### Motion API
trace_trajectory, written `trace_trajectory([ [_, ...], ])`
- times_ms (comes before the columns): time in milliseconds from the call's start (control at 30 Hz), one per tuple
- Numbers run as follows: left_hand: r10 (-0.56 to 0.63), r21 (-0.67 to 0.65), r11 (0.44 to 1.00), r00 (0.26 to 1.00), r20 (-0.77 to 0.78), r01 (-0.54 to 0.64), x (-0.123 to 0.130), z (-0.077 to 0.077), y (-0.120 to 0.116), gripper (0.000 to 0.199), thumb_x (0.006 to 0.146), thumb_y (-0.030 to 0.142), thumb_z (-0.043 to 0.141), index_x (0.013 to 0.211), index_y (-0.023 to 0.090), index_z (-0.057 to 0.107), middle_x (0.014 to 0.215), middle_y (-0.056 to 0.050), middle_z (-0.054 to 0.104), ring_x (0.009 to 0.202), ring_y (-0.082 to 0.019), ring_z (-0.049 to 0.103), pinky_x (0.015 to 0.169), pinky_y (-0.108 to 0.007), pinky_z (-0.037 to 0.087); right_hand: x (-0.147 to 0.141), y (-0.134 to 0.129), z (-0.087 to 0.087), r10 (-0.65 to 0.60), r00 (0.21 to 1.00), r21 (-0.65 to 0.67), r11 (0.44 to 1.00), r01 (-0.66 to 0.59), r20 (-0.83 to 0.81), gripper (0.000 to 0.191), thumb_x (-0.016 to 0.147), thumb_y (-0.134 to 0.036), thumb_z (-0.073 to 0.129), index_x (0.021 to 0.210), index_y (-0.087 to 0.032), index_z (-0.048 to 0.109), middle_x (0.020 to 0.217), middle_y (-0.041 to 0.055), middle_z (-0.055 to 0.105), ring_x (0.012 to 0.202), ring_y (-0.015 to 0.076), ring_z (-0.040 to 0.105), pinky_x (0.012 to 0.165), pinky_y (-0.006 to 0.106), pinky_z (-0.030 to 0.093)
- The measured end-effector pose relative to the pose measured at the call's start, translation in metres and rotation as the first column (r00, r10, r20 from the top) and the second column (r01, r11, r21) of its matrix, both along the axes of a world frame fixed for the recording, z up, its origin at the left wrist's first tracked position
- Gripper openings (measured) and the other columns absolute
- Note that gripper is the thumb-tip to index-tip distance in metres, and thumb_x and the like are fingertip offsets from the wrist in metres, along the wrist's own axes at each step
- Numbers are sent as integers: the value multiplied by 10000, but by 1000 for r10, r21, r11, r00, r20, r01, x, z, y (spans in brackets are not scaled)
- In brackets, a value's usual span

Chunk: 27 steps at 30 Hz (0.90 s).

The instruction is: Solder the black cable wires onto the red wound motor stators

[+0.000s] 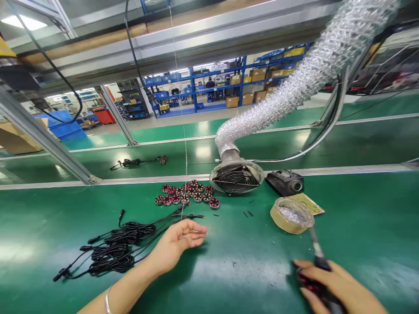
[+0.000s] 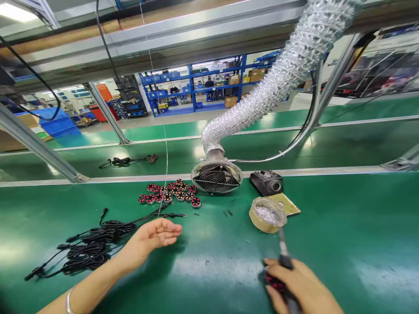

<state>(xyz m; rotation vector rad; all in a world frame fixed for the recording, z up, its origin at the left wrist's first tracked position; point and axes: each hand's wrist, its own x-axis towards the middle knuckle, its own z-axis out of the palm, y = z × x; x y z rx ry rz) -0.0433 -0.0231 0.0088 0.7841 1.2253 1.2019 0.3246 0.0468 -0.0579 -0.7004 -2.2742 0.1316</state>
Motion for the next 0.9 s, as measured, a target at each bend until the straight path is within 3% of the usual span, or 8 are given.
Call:
trace_trajectory([
  [67,-78,-29,997,997,-14,78,11,-4,3,326,619,409,864,748,150,712,1004,-122,758,987,-243,697,898,-367,554,-41,-9,10,129,991,25,991,-130,36,257,827,-122,574,1058,-236,573,920,63,731,823,207,698,686,291,590],
  [167,-168,-59,985,981,-102,163,23,-7,10,406,648,514,813,703,143,657,1011,-141,744,985,-244,694,854,-343,560,-94,-3,18,226,973,-4,974,-226,40,226,805,-78,531,983,-216,557,943,79,719,769,191,655,668,299,550],
  [300,-310,-175,947,905,-291,268,32,-15,18,495,800,641,552,939,167,580,788,-88,726,720,-186,707,568,-254,531,-130,23,21,288,956,9,957,-289,51,226,760,-150,625,968,-219,570,1023,89,713,820,199,638,735,332,519],
  [400,-427,-280,896,841,-332,345,39,-22,20,485,869,631,379,970,179,524,540,3,629,417,-140,572,379,-194,361,-129,34,23,267,964,31,963,-267,8,284,778,-254,650,1039,-216,547,1145,133,675,972,257,625,834,419,505],
  [533,-543,-335,834,756,-365,438,49,-25,22,385,867,528,467,851,167,599,436,44,552,327,-112,437,397,-212,331,-110,29,20,155,986,19,988,-154,-59,281,844,-268,599,1086,-186,481,870,94,666,759,232,621,669,357,533],
  [600,-524,-319,850,735,-431,419,53,-23,26,354,888,468,466,915,162,641,413,70,505,354,-120,419,455,-230,351,-105,23,14,113,992,-5,993,-114,-50,293,845,-279,605,1091,-178,483,779,57,635,654,212,602,587,326,525],
  [767,-384,-232,923,716,-582,306,59,-16,37,367,934,354,385,1080,154,656,435,84,390,466,-161,420,560,-257,342,-115,17,5,101,994,-74,992,-103,-29,303,796,-205,614,1079,-196,507,769,38,622,636,206,617,567,306,529],
  [900,-304,-136,948,685,-662,289,56,-13,36,345,941,311,339,1009,176,649,476,66,408,498,-174,432,566,-264,336,-117,21,11,233,971,-170,956,-239,-59,396,749,-129,554,1123,-224,470,959,62,681,839,200,690,734,294,580],
])
